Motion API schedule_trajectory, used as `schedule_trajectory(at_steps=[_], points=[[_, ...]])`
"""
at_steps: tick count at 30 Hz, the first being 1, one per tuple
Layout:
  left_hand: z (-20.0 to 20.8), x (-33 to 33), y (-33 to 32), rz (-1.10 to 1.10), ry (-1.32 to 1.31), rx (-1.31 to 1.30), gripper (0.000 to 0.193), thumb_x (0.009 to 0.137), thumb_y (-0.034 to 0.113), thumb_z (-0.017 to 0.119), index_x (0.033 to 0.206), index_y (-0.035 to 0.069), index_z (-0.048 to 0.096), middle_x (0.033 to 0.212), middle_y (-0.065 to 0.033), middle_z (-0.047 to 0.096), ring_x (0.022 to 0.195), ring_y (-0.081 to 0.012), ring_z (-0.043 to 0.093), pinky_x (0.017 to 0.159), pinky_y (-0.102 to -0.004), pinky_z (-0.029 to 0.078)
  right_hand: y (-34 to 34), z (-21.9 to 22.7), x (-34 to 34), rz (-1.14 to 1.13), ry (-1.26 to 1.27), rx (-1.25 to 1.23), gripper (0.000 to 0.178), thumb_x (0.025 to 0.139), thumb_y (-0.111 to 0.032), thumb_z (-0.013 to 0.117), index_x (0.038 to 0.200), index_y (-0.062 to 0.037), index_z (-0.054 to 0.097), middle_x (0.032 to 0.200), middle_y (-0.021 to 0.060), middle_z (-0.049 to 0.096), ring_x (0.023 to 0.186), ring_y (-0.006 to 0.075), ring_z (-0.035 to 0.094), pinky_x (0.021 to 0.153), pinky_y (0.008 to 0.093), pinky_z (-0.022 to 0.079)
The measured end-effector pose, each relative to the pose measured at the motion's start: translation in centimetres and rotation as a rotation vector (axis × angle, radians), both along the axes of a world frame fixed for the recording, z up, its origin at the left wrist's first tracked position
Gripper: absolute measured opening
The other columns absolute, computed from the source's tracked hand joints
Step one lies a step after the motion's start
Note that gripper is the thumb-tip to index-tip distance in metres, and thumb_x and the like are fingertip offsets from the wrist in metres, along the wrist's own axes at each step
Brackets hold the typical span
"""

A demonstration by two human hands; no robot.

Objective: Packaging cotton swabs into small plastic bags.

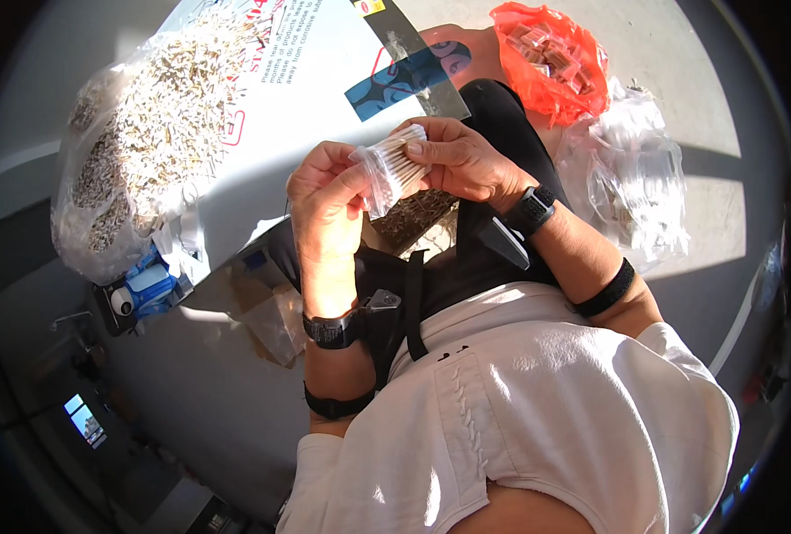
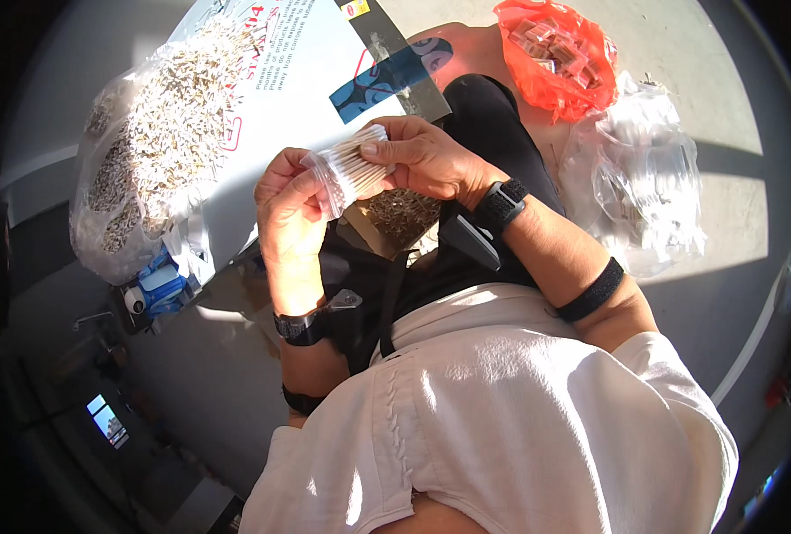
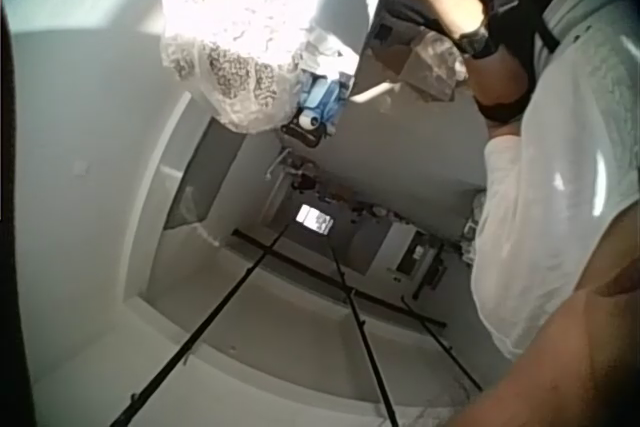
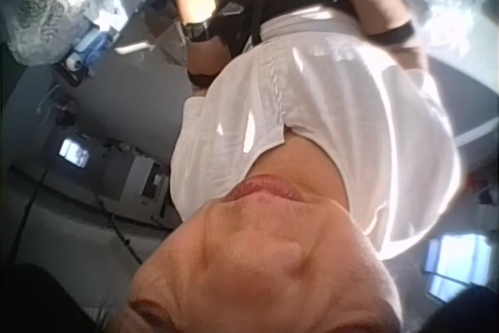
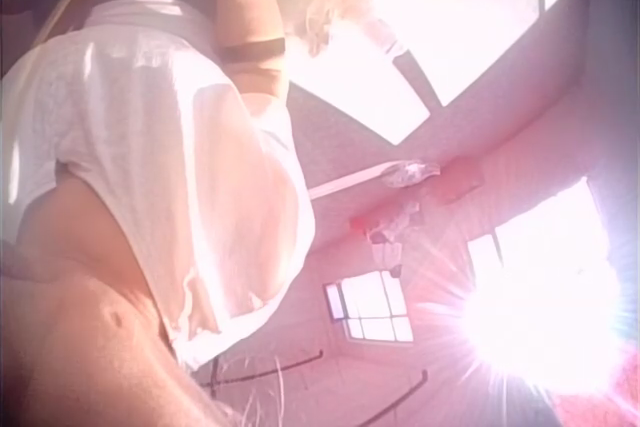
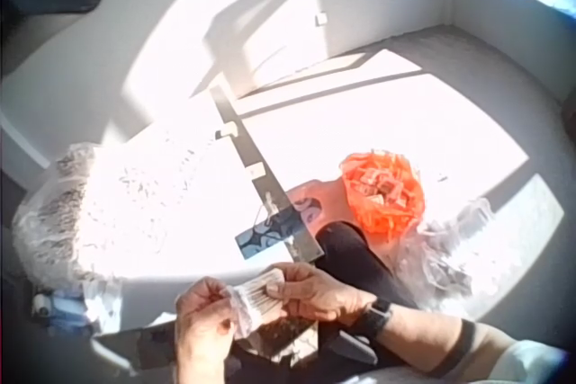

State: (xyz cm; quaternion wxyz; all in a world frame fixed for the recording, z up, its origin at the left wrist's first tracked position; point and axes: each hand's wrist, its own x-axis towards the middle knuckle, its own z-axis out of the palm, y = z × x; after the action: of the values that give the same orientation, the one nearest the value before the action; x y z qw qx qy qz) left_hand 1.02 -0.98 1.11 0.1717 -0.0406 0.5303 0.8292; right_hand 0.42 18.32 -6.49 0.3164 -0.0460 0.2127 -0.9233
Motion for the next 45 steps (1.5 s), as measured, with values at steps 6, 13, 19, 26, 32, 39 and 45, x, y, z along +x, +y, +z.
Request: schedule_trajectory(at_steps=[6, 13, 19, 26, 32, 39, 45], points=[[0.9, 0.1, 0.7, 0.014, 0.042, -0.169, 0.015, 0.081, 0.006, 0.072, 0.085, -0.002, 0.061, 0.074, -0.0018, 0.06, 0.057, -0.0057, 0.051, 0.056, -0.0195, 0.039, -0.2, 0.1, 0.2, -0.006, 0.019, 0.012, 0.031, 0.098, -0.013, 0.056, 0.124, 0.0025, 0.051, 0.116, 0.0124, 0.062, 0.106, 0.0221, 0.064, 0.091, 0.0374, 0.055], [1.1, 2.5, 3.7, 0.272, 0.394, -0.484, 0.023, 0.084, 0.011, 0.076, 0.095, -0.003, 0.06, 0.08, -0.0004, 0.059, 0.072, -0.0066, 0.051, 0.07, -0.02, 0.043, -1.5, -0.5, 0.3, -0.106, -0.11, -0.256, 0.027, 0.097, -0.009, 0.056, 0.121, 0.003, 0.052, 0.118, 0.0146, 0.061, 0.11, 0.0265, 0.062, 0.097, 0.045, 0.052], [-0.1, 2.2, 3.9, 0.379, 0.505, -0.572, 0.015, 0.083, 0.005, 0.076, 0.087, 0.0, 0.062, 0.074, 0.0041, 0.055, 0.07, -0.0038, 0.048, 0.066, -0.0176, 0.041, -1.8, -0.6, 0.4, -0.136, -0.142, -0.259, 0.026, 0.096, -0.009, 0.057, 0.12, 0.0008, 0.052, 0.117, 0.0135, 0.061, 0.109, 0.0258, 0.062, 0.098, 0.0441, 0.052], [-1.0, 1.4, 2.4, 0.408, 0.536, -0.815, 0.012, 0.09, 0.007, 0.066, 0.083, 0.0, 0.06, 0.069, 0.0034, 0.054, 0.066, -0.0055, 0.047, 0.061, -0.0206, 0.041, -1.5, -0.6, 0.2, -0.171, -0.036, -0.086, 0.023, 0.094, -0.009, 0.061, 0.114, -0.001, 0.055, 0.112, 0.0103, 0.063, 0.105, 0.0219, 0.063, 0.094, 0.0415, 0.053], [-1.5, 0.8, 2.0, 0.441, 0.672, -1.04, 0.01, 0.092, 0.005, 0.06, 0.084, 0.0, 0.056, 0.073, -0.0019, 0.059, 0.067, -0.0092, 0.052, 0.062, -0.0249, 0.045, -1.7, -0.4, 0.2, -0.201, -0.003, -0.033, 0.02, 0.09, -0.002, 0.064, 0.108, -0.0024, 0.056, 0.11, 0.0094, 0.064, 0.101, 0.02, 0.063, 0.092, 0.0396, 0.054], [-0.2, -0.3, 1.3, 0.302, 1.124, -1.36, 0.015, 0.079, 0.0, 0.066, 0.082, 0.004, 0.052, 0.083, -0.0084, 0.057, 0.076, -0.029, 0.056, 0.07, -0.0402, 0.044, -0.8, 1.7, -0.8, -0.314, 0.265, 0.316, 0.033, 0.088, 0.001, 0.065, 0.119, -0.002, 0.056, 0.111, 0.003, 0.063, 0.105, 0.0149, 0.061, 0.094, 0.03, 0.051], [-1.3, -2.1, 1.4, 0.117, 1.255, -1.465, 0.016, 0.076, -0.002, 0.064, 0.083, 0.006, 0.053, 0.085, -0.0055, 0.057, 0.082, -0.0259, 0.055, 0.072, -0.0375, 0.043, 0.4, 2.3, -3.0, -0.438, 0.721, 0.819, 0.023, 0.081, -0.008, 0.075, 0.103, -0.0118, 0.073, 0.091, -0.0027, 0.066, 0.083, 0.0082, 0.058, 0.071, 0.0248, 0.047]])
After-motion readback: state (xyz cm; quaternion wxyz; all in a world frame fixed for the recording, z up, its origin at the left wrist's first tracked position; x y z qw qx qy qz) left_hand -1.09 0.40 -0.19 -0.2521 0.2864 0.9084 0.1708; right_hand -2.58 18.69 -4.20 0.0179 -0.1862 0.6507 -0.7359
